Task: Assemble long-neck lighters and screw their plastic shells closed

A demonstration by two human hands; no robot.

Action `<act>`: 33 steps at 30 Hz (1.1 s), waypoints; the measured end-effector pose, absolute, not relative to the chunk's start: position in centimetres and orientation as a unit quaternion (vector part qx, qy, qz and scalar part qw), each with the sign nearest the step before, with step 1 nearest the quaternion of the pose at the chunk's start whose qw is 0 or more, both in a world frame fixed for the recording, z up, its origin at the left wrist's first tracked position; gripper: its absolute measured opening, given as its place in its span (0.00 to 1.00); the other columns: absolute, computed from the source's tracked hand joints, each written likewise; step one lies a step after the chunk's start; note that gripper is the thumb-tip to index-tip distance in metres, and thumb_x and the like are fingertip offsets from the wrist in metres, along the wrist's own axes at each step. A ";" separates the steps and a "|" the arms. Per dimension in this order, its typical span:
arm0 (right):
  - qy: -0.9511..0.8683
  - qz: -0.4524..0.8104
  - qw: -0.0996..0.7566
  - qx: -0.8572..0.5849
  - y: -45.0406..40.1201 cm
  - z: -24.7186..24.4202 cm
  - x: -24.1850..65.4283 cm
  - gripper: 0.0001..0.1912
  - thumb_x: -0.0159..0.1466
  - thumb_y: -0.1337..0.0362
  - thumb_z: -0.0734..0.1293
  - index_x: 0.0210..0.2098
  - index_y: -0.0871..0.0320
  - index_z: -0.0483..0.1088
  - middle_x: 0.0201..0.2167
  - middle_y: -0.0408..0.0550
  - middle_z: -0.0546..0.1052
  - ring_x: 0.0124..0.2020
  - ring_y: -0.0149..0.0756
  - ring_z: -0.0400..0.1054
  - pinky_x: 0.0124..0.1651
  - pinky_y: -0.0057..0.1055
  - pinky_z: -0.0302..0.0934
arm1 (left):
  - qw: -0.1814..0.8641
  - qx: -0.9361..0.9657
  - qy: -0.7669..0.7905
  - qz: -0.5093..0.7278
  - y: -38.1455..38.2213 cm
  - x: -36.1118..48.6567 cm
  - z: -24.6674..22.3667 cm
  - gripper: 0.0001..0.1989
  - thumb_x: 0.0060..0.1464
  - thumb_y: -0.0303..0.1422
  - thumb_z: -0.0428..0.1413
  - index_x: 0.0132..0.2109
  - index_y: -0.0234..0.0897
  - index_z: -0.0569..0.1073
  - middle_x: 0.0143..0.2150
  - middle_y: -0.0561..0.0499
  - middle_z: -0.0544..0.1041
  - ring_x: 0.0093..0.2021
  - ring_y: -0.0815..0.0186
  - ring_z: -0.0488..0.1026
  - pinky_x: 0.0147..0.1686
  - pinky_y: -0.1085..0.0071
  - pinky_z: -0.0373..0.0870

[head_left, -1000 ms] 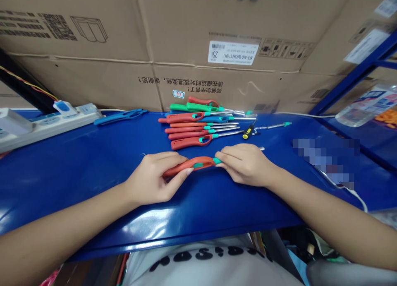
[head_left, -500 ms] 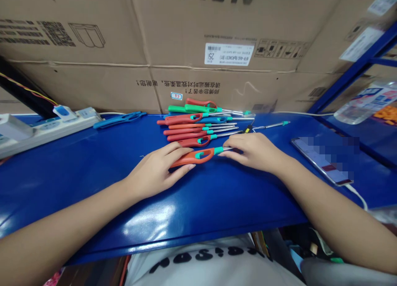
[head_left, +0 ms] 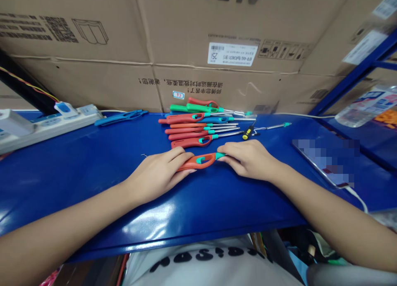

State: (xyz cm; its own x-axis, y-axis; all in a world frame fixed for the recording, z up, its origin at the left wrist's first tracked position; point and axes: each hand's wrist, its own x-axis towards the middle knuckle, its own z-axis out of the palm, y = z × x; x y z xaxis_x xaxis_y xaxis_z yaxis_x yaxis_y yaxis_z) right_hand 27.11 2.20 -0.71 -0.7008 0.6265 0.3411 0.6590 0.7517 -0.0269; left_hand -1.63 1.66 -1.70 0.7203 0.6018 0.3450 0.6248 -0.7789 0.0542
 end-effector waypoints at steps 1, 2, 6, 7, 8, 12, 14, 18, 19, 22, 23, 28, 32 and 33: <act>-0.921 -0.050 0.169 -0.348 2.1 -0.7 27.1 0.12 0.73 0.61 0.60 0.46 0.59 0.73 0.36 0.46 0.81 0.34 0.34 0.75 0.32 0.29 0.55 | 0.048 -0.927 -0.333 -0.168 1.5 -1.6 -1.7 0.20 0.71 0.45 0.44 0.54 0.37 0.71 0.46 0.47 0.78 0.34 0.60 0.79 0.28 0.67 0.72; -0.921 -0.052 0.168 -0.348 2.0 -0.6 27.0 0.12 0.73 0.62 0.60 0.45 0.59 0.73 0.35 0.46 0.81 0.32 0.34 0.74 0.32 0.30 0.55 | 0.061 -0.926 -0.335 -0.162 1.3 -1.5 -1.7 0.20 0.71 0.45 0.43 0.54 0.37 0.71 0.45 0.47 0.78 0.32 0.60 0.79 0.27 0.67 0.71; -0.920 -0.057 0.163 -0.352 1.8 -0.6 26.9 0.12 0.72 0.62 0.60 0.45 0.59 0.73 0.34 0.46 0.80 0.30 0.34 0.72 0.32 0.31 0.53 | 0.077 -0.924 -0.342 -0.150 0.8 -1.5 -1.7 0.20 0.72 0.44 0.42 0.56 0.37 0.70 0.45 0.47 0.78 0.30 0.61 0.78 0.26 0.67 0.69; -0.919 -0.054 0.164 -0.355 1.7 -0.6 26.9 0.12 0.72 0.62 0.60 0.45 0.59 0.73 0.34 0.46 0.80 0.30 0.34 0.72 0.32 0.31 0.53 | 0.071 -0.925 -0.343 -0.148 0.8 -1.5 -1.6 0.21 0.72 0.44 0.42 0.56 0.36 0.70 0.45 0.47 0.78 0.31 0.61 0.78 0.26 0.67 0.70; -0.918 -0.048 0.163 -0.359 1.8 -0.6 26.8 0.11 0.71 0.61 0.60 0.45 0.58 0.73 0.35 0.46 0.80 0.31 0.34 0.72 0.32 0.31 0.53 | 0.061 -0.926 -0.344 -0.146 0.8 -1.4 -1.5 0.21 0.71 0.45 0.42 0.56 0.36 0.70 0.46 0.46 0.78 0.31 0.61 0.78 0.27 0.67 0.70; -0.913 -0.003 0.117 -0.391 2.0 -0.2 26.6 0.11 0.71 0.59 0.62 0.40 0.58 0.74 0.35 0.47 0.80 0.35 0.37 0.73 0.35 0.31 0.56 | -0.018 -0.925 -0.357 -0.131 1.2 -1.0 -1.1 0.20 0.71 0.44 0.42 0.57 0.38 0.71 0.49 0.46 0.76 0.38 0.59 0.78 0.33 0.65 0.73; -0.914 0.006 0.105 -0.392 2.4 0.2 26.9 0.12 0.70 0.56 0.64 0.40 0.58 0.74 0.38 0.49 0.79 0.40 0.39 0.73 0.39 0.32 0.60 | -0.056 -0.925 -0.356 -0.120 1.3 -0.8 -1.2 0.20 0.71 0.43 0.43 0.59 0.39 0.70 0.50 0.46 0.75 0.43 0.58 0.77 0.40 0.63 0.75; -0.890 -0.023 0.133 -0.435 3.6 0.7 28.5 0.14 0.70 0.54 0.64 0.47 0.57 0.74 0.47 0.53 0.77 0.49 0.45 0.71 0.47 0.37 0.64 | -0.074 -0.929 -0.346 -0.111 1.6 -0.8 -1.5 0.21 0.70 0.43 0.45 0.63 0.39 0.68 0.51 0.44 0.73 0.47 0.57 0.75 0.47 0.59 0.75; -0.876 -0.048 0.126 -0.464 4.0 0.7 29.1 0.14 0.70 0.57 0.63 0.49 0.57 0.73 0.49 0.55 0.76 0.50 0.46 0.71 0.46 0.37 0.65 | -0.065 -0.930 -0.345 -0.109 1.6 -1.0 -1.5 0.22 0.70 0.43 0.46 0.63 0.39 0.67 0.52 0.43 0.73 0.48 0.56 0.75 0.48 0.59 0.75; -0.828 -0.104 0.055 -0.548 5.0 0.3 30.7 0.16 0.66 0.69 0.62 0.52 0.61 0.71 0.52 0.61 0.73 0.46 0.50 0.72 0.39 0.38 0.65 | -0.022 -0.929 -0.358 -0.090 1.7 -1.7 -0.8 0.24 0.66 0.44 0.51 0.63 0.39 0.68 0.54 0.42 0.73 0.50 0.52 0.75 0.48 0.56 0.75; -0.819 -0.102 0.031 -0.564 5.4 0.1 31.2 0.17 0.64 0.71 0.61 0.52 0.61 0.71 0.53 0.62 0.72 0.44 0.49 0.72 0.37 0.37 0.64 | -0.011 -0.927 -0.366 -0.077 1.7 -1.9 -0.4 0.24 0.65 0.45 0.53 0.62 0.39 0.69 0.54 0.43 0.73 0.50 0.51 0.75 0.46 0.56 0.76; -0.819 -0.064 0.047 -0.568 6.6 -0.5 32.7 0.13 0.63 0.74 0.61 0.44 0.59 0.73 0.47 0.57 0.76 0.39 0.42 0.73 0.36 0.34 0.64 | 0.000 -0.908 -0.420 -0.007 0.6 -2.1 0.7 0.21 0.64 0.42 0.52 0.60 0.38 0.71 0.54 0.42 0.74 0.37 0.55 0.79 0.34 0.59 0.77; -0.800 -0.101 0.127 -0.577 6.3 0.3 32.2 0.10 0.65 0.71 0.63 0.43 0.58 0.72 0.43 0.56 0.78 0.41 0.49 0.74 0.38 0.40 0.66 | 0.014 -0.907 -0.420 0.013 -1.3 -1.6 0.3 0.20 0.65 0.29 0.49 0.61 0.29 0.69 0.51 0.38 0.74 0.44 0.52 0.76 0.41 0.57 0.77; -0.792 -0.116 0.177 -0.573 6.0 0.6 31.6 0.09 0.66 0.69 0.62 0.45 0.58 0.71 0.43 0.57 0.78 0.41 0.50 0.74 0.39 0.41 0.67 | 0.028 -0.909 -0.416 0.024 -1.8 -1.4 0.2 0.21 0.64 0.25 0.48 0.62 0.28 0.68 0.50 0.37 0.74 0.46 0.51 0.75 0.42 0.57 0.77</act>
